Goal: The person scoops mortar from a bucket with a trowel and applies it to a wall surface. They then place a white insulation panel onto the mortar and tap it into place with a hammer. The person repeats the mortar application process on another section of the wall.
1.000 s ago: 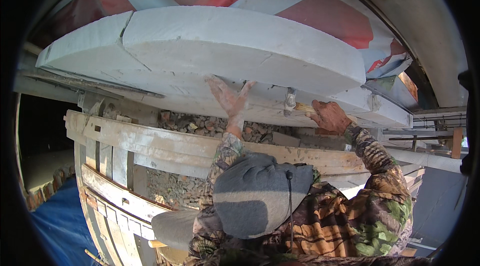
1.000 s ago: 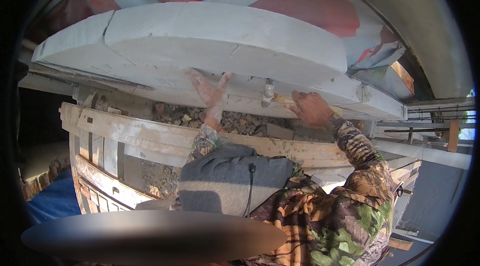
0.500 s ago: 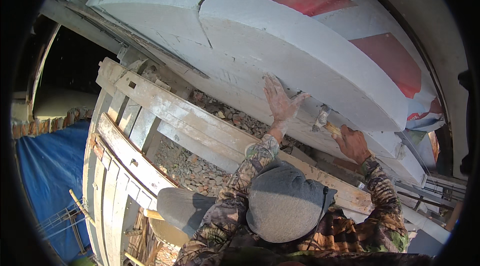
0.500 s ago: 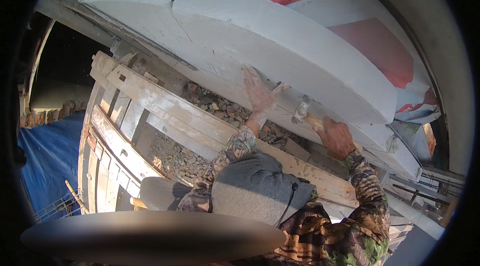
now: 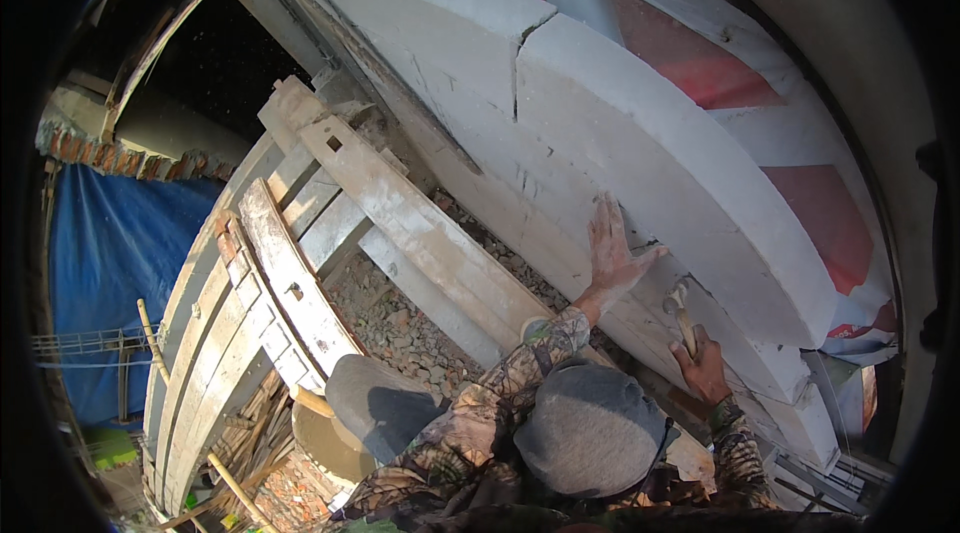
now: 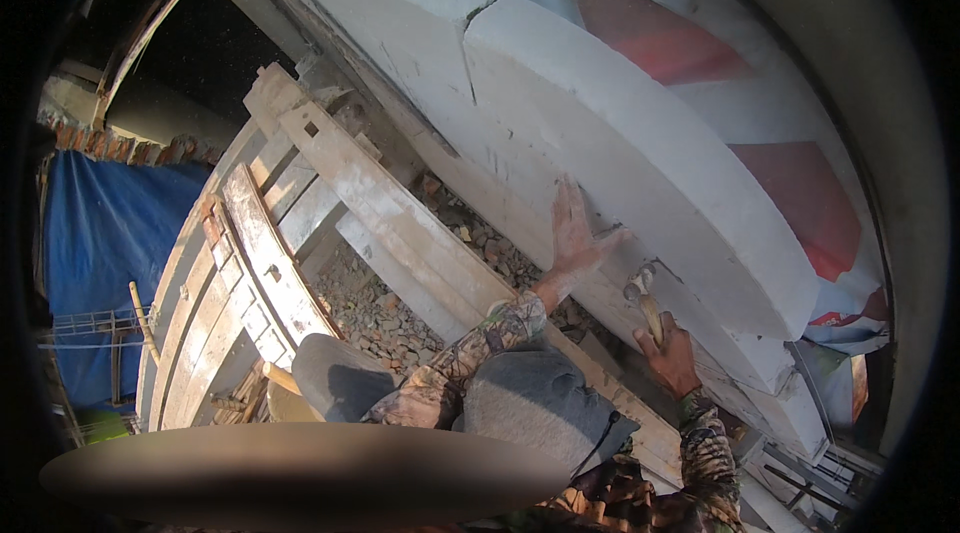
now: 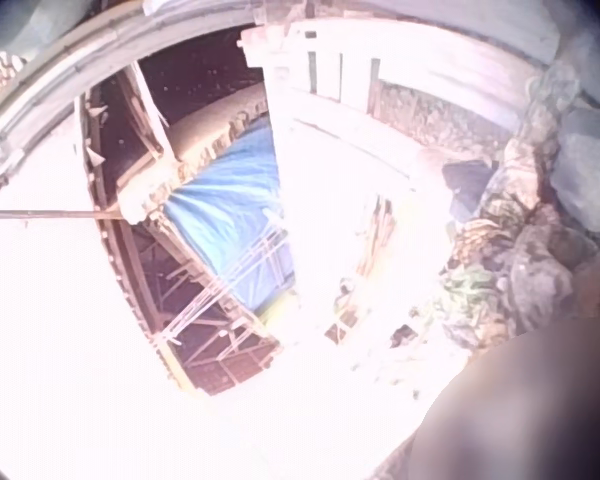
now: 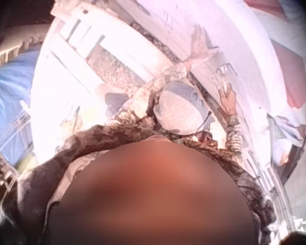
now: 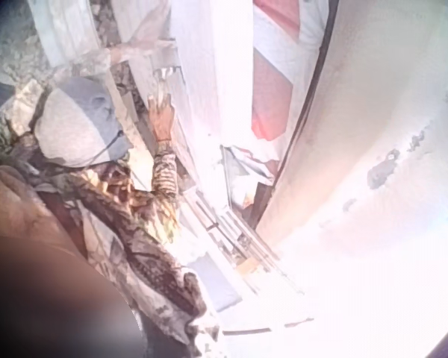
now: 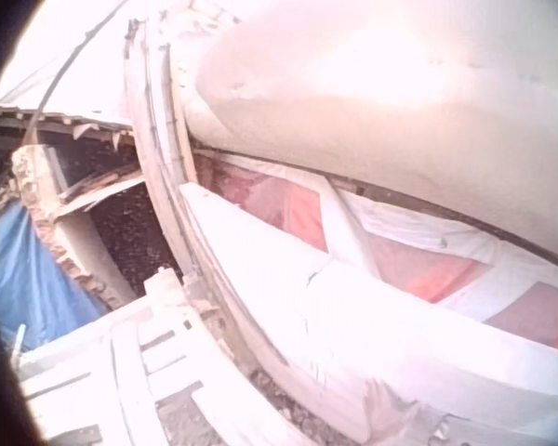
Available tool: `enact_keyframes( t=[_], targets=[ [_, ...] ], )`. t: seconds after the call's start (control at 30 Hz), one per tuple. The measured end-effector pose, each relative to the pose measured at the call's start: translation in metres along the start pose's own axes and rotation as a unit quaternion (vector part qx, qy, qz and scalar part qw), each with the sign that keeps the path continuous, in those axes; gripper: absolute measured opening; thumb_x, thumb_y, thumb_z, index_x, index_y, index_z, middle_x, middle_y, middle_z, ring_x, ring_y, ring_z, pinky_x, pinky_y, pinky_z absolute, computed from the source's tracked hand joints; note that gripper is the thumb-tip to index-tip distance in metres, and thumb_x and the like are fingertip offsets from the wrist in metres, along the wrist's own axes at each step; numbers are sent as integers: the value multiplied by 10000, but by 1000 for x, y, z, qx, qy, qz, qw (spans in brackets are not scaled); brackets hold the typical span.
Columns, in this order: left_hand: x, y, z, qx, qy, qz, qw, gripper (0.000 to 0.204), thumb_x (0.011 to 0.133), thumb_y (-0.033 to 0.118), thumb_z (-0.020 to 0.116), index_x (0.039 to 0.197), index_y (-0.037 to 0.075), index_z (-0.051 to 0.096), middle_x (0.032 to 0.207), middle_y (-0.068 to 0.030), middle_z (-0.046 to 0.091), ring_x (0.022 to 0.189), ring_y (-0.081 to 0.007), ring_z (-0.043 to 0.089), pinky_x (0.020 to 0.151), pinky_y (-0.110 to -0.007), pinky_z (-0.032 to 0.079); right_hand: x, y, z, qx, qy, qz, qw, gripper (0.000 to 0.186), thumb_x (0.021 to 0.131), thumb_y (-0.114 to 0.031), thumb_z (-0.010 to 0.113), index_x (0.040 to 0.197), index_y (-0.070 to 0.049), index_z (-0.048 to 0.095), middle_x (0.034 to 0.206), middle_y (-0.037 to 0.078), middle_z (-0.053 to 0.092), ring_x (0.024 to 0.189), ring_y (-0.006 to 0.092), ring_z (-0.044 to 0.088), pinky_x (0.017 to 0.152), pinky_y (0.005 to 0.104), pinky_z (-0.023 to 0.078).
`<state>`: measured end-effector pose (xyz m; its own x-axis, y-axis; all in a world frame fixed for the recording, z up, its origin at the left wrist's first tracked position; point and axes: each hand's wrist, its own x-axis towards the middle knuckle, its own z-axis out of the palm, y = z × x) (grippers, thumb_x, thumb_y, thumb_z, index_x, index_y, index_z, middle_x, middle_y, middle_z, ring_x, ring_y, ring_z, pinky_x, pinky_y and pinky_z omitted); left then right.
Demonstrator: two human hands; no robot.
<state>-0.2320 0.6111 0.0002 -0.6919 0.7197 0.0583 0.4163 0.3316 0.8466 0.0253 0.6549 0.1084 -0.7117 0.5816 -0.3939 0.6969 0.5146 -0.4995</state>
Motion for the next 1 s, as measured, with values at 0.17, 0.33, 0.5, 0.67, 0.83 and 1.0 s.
enact_keyframes(
  t=[0.17, 0.33, 0.5, 0.67, 0.83, 1.0],
  targets=[
    [2, 0, -27, -175, 91, 30, 980, 1368, 806, 584, 833, 1631, -51, -54, 1697, -307, -4, 1594, -423, 4, 1280, -558, 72, -35, 1, 22, 76, 50, 13, 996, 437, 1023, -396, 595, 1033, 40, 567, 687, 243, 546, 645, 404, 584, 625, 496, 431],
    [20, 9, -45, -213, 35, -53, 975, 1407, 796, 554, 866, 1627, -35, -104, 1708, -274, -78, 1602, -372, -35, 1299, -482, 74, -109, 28, 28, 90, 162, 74, 980, 437, 1038, -385, 563, 1091, 46, 612, 703, 283, 584, 658, 462, 611, 641, 512, 467],
    [26, 16, -37, -157, 51, -6, 986, 1467, 760, 561, 890, 1622, -16, -148, 1702, -264, -135, 1596, -390, -72, 1296, -529, 56, -169, 70, 17, 260, 280, 250, 890, 363, 1072, -386, 522, 1103, -29, 574, 633, 80, 570, 476, 215, 565, 451, 364, 432],
    [26, 8, -33, -106, 43, -10, 993, 1519, 727, 582, 904, 1610, -32, -169, 1698, -273, -132, 1591, -413, -69, 1298, -529, 77, -158, 107, -21, 526, 445, 317, 652, 307, 1090, -391, 478, 1042, -95, 539, 642, -4, 509, 443, 146, 471, 419, 300, 393],
    [27, 4, -30, -112, 54, 13, 992, 1538, 708, 620, 898, 1607, -48, -156, 1699, -273, -122, 1591, -416, -61, 1301, -523, 97, -91, 86, -21, 673, 462, 224, 532, 279, 1111, -393, 442, 1016, -139, 506, 611, -47, 408, 430, 107, 386, 415, 264, 369],
    [29, 1, -25, -90, 49, 11, 995, 1521, 715, 637, 883, 1611, -57, -131, 1698, -287, -94, 1590, -429, -24, 1296, -540, 96, -90, 77, -21, 641, 357, 223, 642, 268, 1118, -393, 438, 1027, -149, 502, 603, -51, 408, 439, 103, 394, 413, 264, 354]
  ],
)
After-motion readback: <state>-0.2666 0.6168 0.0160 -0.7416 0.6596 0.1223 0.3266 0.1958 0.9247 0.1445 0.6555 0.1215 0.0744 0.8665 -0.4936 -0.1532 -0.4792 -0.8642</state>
